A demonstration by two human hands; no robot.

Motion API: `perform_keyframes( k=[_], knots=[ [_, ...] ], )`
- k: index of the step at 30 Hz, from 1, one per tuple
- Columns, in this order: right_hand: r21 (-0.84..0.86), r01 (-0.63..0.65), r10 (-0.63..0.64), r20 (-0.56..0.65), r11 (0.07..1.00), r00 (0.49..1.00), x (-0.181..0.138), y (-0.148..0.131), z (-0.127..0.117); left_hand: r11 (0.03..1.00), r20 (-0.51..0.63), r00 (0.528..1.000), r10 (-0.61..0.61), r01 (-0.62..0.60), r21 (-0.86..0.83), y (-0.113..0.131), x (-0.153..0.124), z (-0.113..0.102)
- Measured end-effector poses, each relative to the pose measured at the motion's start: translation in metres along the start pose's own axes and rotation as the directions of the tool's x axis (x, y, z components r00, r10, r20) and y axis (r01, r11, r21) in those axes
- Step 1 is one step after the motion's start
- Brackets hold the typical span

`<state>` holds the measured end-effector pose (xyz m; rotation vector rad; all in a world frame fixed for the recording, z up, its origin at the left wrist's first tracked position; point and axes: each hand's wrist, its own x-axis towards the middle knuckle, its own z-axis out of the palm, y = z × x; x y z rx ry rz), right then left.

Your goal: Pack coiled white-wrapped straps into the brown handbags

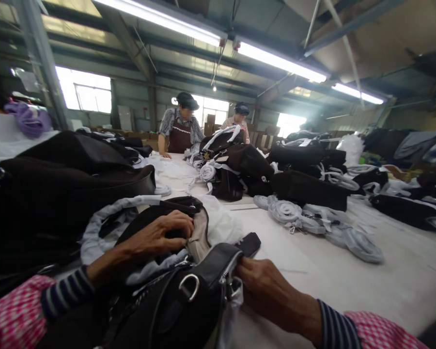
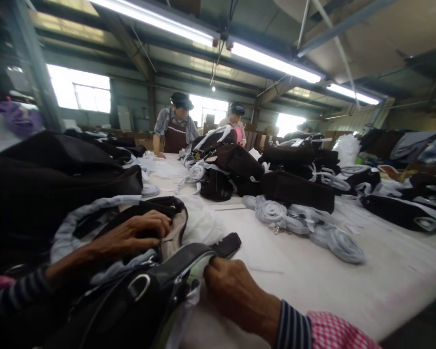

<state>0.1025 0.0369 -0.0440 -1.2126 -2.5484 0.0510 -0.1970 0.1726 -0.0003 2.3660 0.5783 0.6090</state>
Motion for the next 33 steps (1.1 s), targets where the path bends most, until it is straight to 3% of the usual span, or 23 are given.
perform_keyframes(
  k=[4, 7, 9, 12, 16, 18, 20, 24, 33],
  knots=[
    [0.279, -0.269, 0.288, -0.027, 0.922, 0.957, -0.017, 0.016, -0.034, 0.968, 0.08, 0.991, 0.106, -0.121, 0.221, 0.007, 0.0, 0.012],
    [0.563, -0.433, 0.522, 0.003, 0.704, 0.853, -0.017, 0.025, -0.055, 0.941, 0.1, 0.985, 0.139, -0.163, 0.296, 0.011, 0.001, 0.019],
    [0.708, -0.438, 0.61, 0.012, 0.555, 0.792, -0.011, 0.031, -0.062, 0.932, 0.115, 0.981, 0.159, -0.187, 0.311, 0.015, 0.002, 0.023],
    [0.83, -0.384, 0.661, 0.025, 0.405, 0.75, 0.005, 0.035, -0.059, 0.927, 0.148, 0.973, 0.174, -0.213, 0.308, 0.021, 0.002, 0.028],
    [0.903, -0.354, 0.631, 0.13, 0.243, 0.765, 0.038, 0.03, -0.042, 0.915, 0.16, 0.974, 0.163, -0.21, 0.345, 0.024, 0.002, 0.033],
    [0.902, -0.379, 0.6, 0.188, 0.208, 0.777, 0.06, 0.024, -0.033, 0.902, 0.144, 0.979, 0.146, -0.192, 0.387, 0.024, 0.001, 0.033],
    [0.872, -0.439, 0.58, 0.247, 0.216, 0.776, 0.081, 0.019, -0.026, 0.884, 0.121, 0.983, 0.135, -0.175, 0.434, 0.023, 0.001, 0.031],
    [0.733, -0.58, 0.563, 0.328, 0.355, 0.759, 0.114, 0.019, -0.011, 0.836, 0.087, 0.991, 0.104, -0.135, 0.532, 0.022, -0.001, 0.029],
    [0.609, -0.549, 0.507, 0.264, 0.572, 0.821, 0.133, 0.033, 0.002, 0.824, 0.035, 0.994, 0.105, -0.106, 0.557, 0.023, -0.004, 0.032]
  ],
)
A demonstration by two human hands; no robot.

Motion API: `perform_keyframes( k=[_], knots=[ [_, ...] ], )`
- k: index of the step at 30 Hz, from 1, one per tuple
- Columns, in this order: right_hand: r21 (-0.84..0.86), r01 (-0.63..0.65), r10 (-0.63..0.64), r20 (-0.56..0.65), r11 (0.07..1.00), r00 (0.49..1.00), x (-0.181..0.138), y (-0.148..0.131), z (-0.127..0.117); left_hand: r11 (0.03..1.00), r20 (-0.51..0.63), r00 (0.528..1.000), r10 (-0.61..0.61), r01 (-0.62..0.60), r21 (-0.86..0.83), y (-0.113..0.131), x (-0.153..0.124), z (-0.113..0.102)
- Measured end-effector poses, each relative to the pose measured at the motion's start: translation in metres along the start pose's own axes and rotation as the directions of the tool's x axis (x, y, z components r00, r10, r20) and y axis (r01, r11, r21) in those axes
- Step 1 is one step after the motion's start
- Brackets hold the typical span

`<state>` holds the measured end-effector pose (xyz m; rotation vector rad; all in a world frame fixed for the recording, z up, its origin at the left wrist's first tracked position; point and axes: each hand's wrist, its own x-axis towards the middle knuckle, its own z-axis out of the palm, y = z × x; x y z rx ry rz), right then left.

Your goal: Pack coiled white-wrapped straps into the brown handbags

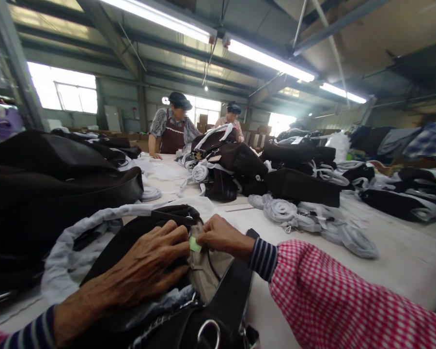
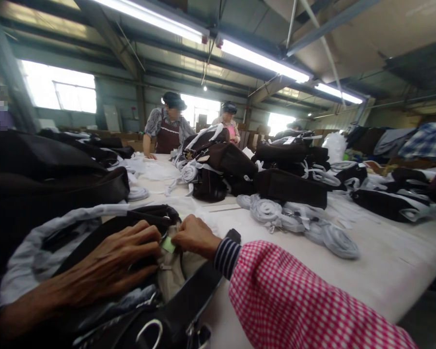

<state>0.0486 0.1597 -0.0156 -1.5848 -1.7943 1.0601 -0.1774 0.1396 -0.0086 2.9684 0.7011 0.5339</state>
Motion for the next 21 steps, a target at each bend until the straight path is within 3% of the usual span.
perform_keyframes(
  k=[8, 11, 14, 17, 21],
  knots=[
    [-0.264, 0.037, 0.01, 0.173, 0.964, 0.985, -0.001, -0.014, 0.003, 0.999, 0.05, 0.999, 0.008, -0.01, 0.041, 0.0, 0.006, -0.003],
    [-0.35, 0.07, -0.019, 0.148, 0.934, 0.989, -0.006, -0.016, 0.003, 0.999, 0.068, 0.998, -0.003, 0.001, 0.041, 0.002, 0.006, -0.006],
    [-0.429, 0.085, -0.076, 0.038, 0.899, 0.996, -0.011, -0.02, 0.008, 0.999, 0.06, 0.998, -0.009, 0.007, 0.031, 0.004, 0.006, -0.008],
    [-0.439, 0.099, -0.118, -0.015, 0.893, 0.993, -0.01, -0.024, 0.016, 0.999, 0.06, 0.998, -0.014, 0.012, 0.03, 0.001, 0.003, -0.006],
    [-0.336, 0.12, -0.099, 0.08, 0.934, 0.992, -0.002, -0.019, 0.023, 0.996, 0.01, 0.999, -0.049, 0.048, 0.075, -0.006, -0.001, 0.001]
  ],
)
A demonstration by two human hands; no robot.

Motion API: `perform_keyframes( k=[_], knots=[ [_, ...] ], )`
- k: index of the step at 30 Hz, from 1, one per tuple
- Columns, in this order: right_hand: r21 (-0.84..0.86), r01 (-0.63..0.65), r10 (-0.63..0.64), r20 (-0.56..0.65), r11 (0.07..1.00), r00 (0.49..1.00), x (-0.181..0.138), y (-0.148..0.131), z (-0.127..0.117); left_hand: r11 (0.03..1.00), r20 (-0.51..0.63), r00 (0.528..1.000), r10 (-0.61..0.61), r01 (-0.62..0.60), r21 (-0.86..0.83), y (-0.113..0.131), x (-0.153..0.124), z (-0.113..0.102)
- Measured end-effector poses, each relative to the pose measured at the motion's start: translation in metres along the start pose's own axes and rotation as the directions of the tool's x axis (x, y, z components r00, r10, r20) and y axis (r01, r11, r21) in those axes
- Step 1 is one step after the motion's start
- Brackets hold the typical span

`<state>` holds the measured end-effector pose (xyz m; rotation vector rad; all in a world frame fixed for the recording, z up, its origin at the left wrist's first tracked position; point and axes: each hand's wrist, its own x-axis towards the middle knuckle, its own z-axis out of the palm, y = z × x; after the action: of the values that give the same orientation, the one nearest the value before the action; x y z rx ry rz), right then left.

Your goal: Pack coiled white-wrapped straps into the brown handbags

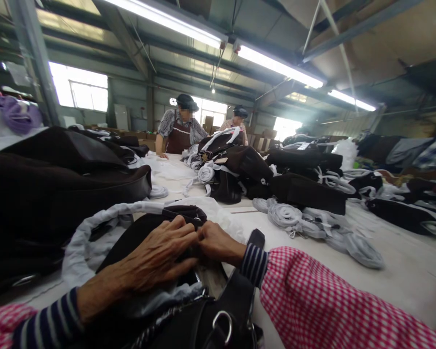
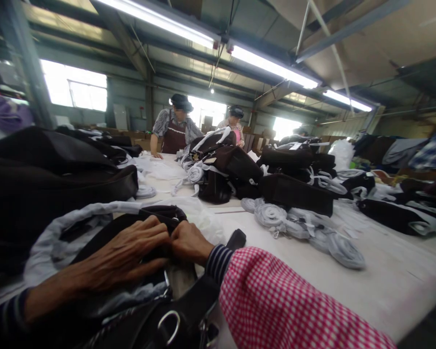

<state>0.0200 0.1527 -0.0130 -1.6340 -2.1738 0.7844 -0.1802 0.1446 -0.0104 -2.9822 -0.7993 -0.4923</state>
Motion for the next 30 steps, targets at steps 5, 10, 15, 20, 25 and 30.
perform_keyframes(
  k=[5, 10, 15, 20, 25, 30],
  knots=[
    [0.076, 0.015, -0.027, 0.154, 0.997, 0.988, -0.002, 0.012, 0.002, 0.997, -0.013, 1.0, -0.008, 0.009, 0.075, -0.003, 0.001, -0.003],
    [-0.045, 0.096, -0.096, 0.005, 0.994, 0.995, -0.015, 0.006, 0.005, 0.991, 0.004, 1.0, 0.01, -0.01, 0.137, -0.003, 0.004, -0.008],
    [0.088, 0.104, -0.099, -0.058, 0.991, 0.993, -0.022, 0.015, 0.005, 0.983, -0.045, 0.998, 0.037, -0.028, 0.184, -0.005, 0.004, -0.009],
    [0.415, 0.073, -0.076, -0.011, 0.907, 0.997, -0.046, 0.037, -0.001, 0.99, -0.048, 0.993, 0.107, -0.102, 0.097, -0.005, 0.004, -0.013],
    [0.193, 0.122, -0.132, 0.039, 0.974, 0.991, -0.072, 0.03, 0.001, 0.992, 0.033, 0.992, 0.124, -0.124, -0.008, -0.002, 0.003, -0.009],
    [-0.11, 0.204, -0.206, 0.001, 0.973, 0.979, -0.07, 0.02, 0.006, 0.993, 0.01, 0.993, 0.117, -0.116, -0.031, -0.006, 0.001, 0.004]
  ],
)
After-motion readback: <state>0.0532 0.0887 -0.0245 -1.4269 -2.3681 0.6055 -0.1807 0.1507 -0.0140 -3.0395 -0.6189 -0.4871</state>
